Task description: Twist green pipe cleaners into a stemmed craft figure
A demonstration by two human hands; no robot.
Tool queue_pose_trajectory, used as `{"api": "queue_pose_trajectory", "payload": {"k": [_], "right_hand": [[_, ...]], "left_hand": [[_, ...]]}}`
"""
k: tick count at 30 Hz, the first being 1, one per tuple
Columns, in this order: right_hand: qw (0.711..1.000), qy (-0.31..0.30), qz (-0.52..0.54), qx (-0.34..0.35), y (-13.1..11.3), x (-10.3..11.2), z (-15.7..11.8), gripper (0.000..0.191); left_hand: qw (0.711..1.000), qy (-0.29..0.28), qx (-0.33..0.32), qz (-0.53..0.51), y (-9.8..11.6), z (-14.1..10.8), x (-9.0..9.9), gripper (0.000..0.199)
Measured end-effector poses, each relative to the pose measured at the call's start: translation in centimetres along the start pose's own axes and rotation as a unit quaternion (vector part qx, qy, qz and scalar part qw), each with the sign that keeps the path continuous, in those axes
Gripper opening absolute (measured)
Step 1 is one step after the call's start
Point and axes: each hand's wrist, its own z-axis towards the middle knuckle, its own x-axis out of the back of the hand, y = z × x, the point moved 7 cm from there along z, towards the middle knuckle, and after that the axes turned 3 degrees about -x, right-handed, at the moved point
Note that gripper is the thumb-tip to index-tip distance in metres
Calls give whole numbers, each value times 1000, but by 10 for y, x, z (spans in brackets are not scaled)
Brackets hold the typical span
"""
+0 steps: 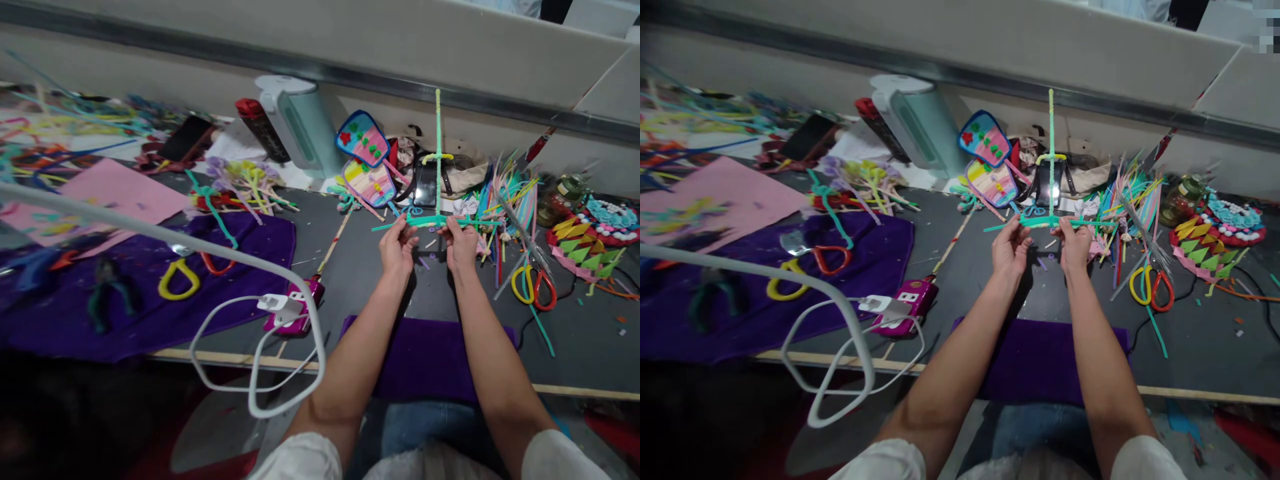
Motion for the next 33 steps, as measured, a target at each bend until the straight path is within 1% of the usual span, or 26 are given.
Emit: {"api": "queue_pose_trajectory", "payload": {"k": [6,10,14,17,20,22,27,30,33], "right_hand": [[1000,0,8,-21,-2,0,-1,32],[999,-9,32,-33,-1,0,1,31],[998,-10,27,-47,1,1,2,30],[998,-22,32,-54,2,0,1,32],[997,-32,40,-55,1,-2,1,32],[998,-27,35,-54,1,-2,0,32],[999,-14,18,-40,2,-1,0,32],[999,-17,2,-31,4,-1,1,32],[1000,-13,-4,-21,5,0,2,31]], "left_hand": [[1000,0,-2,-6,3,-1,0,11],[1000,-10,7,-3,3,0,-1,8],[1000,-28,10,0,2,4,-1,6],[999,-41,18,-6,-1,9,0,7],[998,-50,30,-17,-5,12,1,10],[998,-51,36,-25,-6,14,1,10],[998,-35,43,-26,-7,16,2,11],[999,-23,41,-10,-8,16,4,11],[999,-29,31,-7,-8,16,4,14]]}}
